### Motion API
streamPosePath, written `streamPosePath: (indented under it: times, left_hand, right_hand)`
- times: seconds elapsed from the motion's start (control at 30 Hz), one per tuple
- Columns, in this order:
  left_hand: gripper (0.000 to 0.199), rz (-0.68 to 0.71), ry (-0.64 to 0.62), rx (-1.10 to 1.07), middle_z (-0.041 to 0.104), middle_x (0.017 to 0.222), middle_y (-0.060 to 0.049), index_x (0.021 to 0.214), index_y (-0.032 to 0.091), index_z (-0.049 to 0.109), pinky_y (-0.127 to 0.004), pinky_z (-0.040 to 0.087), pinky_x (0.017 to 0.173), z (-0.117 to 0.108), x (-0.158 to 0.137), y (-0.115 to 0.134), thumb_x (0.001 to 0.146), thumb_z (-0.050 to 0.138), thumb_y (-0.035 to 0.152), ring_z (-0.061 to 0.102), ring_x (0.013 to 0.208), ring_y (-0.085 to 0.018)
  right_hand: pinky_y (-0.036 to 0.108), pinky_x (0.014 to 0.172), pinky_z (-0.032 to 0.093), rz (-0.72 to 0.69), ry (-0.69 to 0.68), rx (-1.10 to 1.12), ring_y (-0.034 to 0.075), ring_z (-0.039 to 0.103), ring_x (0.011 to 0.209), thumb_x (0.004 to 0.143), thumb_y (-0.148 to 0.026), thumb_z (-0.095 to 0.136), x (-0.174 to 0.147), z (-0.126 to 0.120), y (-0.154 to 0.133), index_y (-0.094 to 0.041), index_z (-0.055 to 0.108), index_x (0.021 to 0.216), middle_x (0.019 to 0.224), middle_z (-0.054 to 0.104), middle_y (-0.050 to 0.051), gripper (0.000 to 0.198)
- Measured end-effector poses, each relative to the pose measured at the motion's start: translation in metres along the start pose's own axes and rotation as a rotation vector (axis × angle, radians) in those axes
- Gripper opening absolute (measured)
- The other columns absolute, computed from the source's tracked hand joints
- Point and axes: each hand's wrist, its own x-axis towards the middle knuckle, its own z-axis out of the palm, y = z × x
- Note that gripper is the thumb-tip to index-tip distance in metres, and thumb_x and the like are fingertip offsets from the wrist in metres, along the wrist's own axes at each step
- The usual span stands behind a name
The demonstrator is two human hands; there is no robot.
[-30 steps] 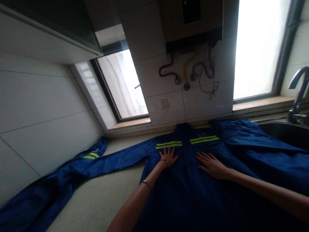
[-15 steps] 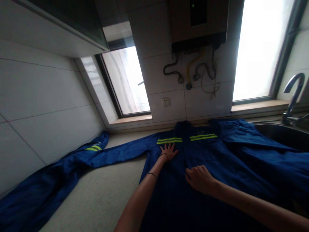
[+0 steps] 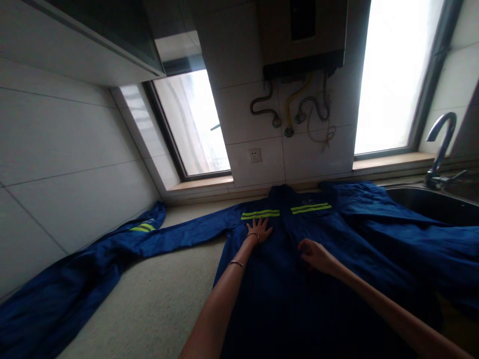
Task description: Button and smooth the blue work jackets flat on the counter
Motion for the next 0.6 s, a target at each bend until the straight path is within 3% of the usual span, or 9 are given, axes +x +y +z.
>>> streamPosePath:
  times: [0.1,0.17,0.37,0.5,0.6]
  left_hand:
    - [0.069,0.000,0.001,-0.009,0.010,0.152,0.000,0.144,0.034,0.015,-0.066,0.009,0.102,-0.001,0.000,0.000,0.082,0.016,0.066,0.005,0.137,-0.037]
    - [0.069,0.000,0.007,-0.018,0.010,0.152,0.000,0.144,0.034,0.016,-0.066,0.009,0.102,0.000,0.000,0.000,0.083,0.016,0.065,0.005,0.137,-0.037]
    - [0.067,0.001,0.020,-0.008,0.010,0.152,-0.002,0.144,0.034,0.015,-0.066,0.010,0.102,0.001,-0.002,0.002,0.084,0.016,0.063,0.007,0.137,-0.037]
    - [0.063,0.036,0.062,0.053,0.012,0.152,-0.002,0.144,0.031,0.018,-0.065,0.004,0.103,-0.002,-0.005,0.006,0.086,0.018,0.057,0.002,0.137,-0.035]
    - [0.057,0.200,0.167,0.139,0.014,0.152,0.001,0.143,0.031,0.021,-0.056,-0.002,0.109,-0.004,-0.007,0.009,0.088,0.026,0.045,0.000,0.139,-0.029]
  right_hand:
    - [0.025,0.050,0.049,0.077,-0.011,0.276,0.011,0.056,0.052,0.066,-0.026,0.056,0.001,-0.002,0.014,-0.020,0.045,0.092,0.060,0.052,-0.008,0.029]
    - [0.024,0.050,0.048,0.068,-0.016,0.307,0.011,0.055,0.052,0.065,-0.028,0.057,0.000,-0.003,0.017,-0.020,0.045,0.089,0.059,0.051,-0.008,0.028]
    - [0.020,0.047,0.040,-0.119,0.045,0.014,0.009,0.049,0.050,0.074,-0.027,0.050,-0.009,0.003,0.008,-0.017,0.053,0.085,0.059,0.051,-0.005,0.015]
    - [0.020,0.051,0.039,-0.212,0.077,-0.156,0.010,0.051,0.055,0.076,-0.027,0.051,-0.020,0.005,-0.003,-0.017,0.056,0.100,0.063,0.055,-0.003,0.026]
    - [0.021,0.055,0.039,-0.206,0.111,-0.343,0.011,0.053,0.058,0.077,-0.024,0.051,-0.030,0.005,-0.018,-0.020,0.052,0.117,0.065,0.058,-0.003,0.040]
